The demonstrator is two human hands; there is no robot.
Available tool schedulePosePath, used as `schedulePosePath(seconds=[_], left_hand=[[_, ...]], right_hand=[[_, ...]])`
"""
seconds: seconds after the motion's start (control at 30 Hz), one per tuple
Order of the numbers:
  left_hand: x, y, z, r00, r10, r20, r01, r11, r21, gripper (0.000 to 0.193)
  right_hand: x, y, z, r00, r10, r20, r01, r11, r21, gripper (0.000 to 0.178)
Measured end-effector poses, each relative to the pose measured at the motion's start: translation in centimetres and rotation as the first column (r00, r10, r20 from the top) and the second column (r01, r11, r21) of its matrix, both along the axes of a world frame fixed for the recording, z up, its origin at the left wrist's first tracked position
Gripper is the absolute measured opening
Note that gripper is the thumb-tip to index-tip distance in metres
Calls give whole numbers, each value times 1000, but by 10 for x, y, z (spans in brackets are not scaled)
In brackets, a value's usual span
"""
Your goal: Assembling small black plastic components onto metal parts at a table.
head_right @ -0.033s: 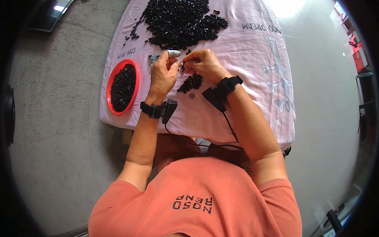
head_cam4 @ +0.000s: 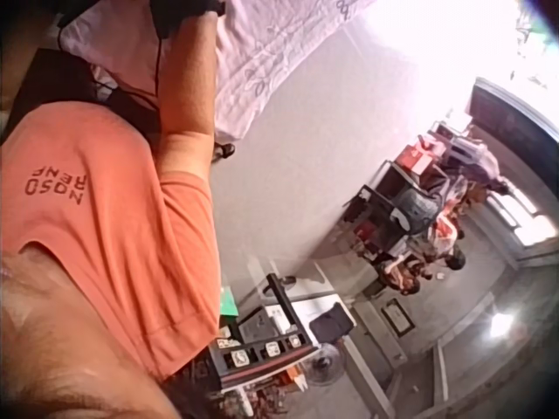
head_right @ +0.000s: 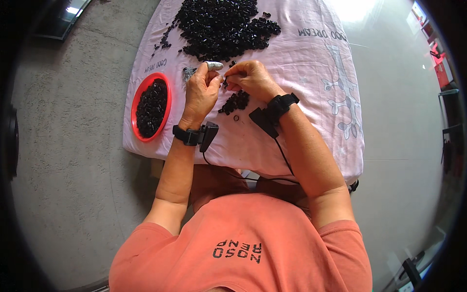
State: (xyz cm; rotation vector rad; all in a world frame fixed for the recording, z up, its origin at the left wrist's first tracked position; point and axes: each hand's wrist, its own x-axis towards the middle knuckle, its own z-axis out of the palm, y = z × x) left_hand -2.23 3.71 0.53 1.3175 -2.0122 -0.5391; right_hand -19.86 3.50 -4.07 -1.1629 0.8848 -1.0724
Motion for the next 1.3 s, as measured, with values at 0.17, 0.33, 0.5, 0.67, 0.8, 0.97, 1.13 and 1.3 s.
schedulePosePath(seconds=[0.17, 0.33, 0.5, 0.67, 0.8, 0.97, 1.13, 1.3], left_hand=[[-5, 5, 7, 1000, -24, 5, 24, 999, -22, 20], [-3, 2, 6, 1000, -12, 0, 12, 1000, -1, 21], [-1, 0, 4, 1000, -15, -3, 15, 1000, 0, 21], [-1, 2, 7, 998, -29, 47, 31, 999, -36, 22], [-6, 2, 6, 997, -28, 77, 38, 992, -122, 25], [-12, 7, 5, 994, 5, 106, 17, 977, -211, 23], [-10, 7, 5, 993, -27, 117, 52, 975, -216, 23], [-4, 5, 6, 996, -21, 84, 27, 997, -69, 22]], right_hand=[[0, 2, 3, 1000, -1, -18, 1, 1000, -18, 16], [0, 1, 0, 1000, 8, -9, -9, 1000, -23, 16], [0, 1, -3, 1000, 6, 13, -6, 1000, -21, 15], [2, 2, 0, 1000, 20, -9, -20, 998, -51, 14], [2, 0, -6, 1000, 12, 16, -12, 999, -53, 15], [1, 0, -6, 1000, 14, 0, -14, 997, -71, 16], [0, 0, -6, 1000, 15, -25, -17, 997, -81, 15], [0, 2, -2, 994, 41, -99, -49, 995, -88, 12]])
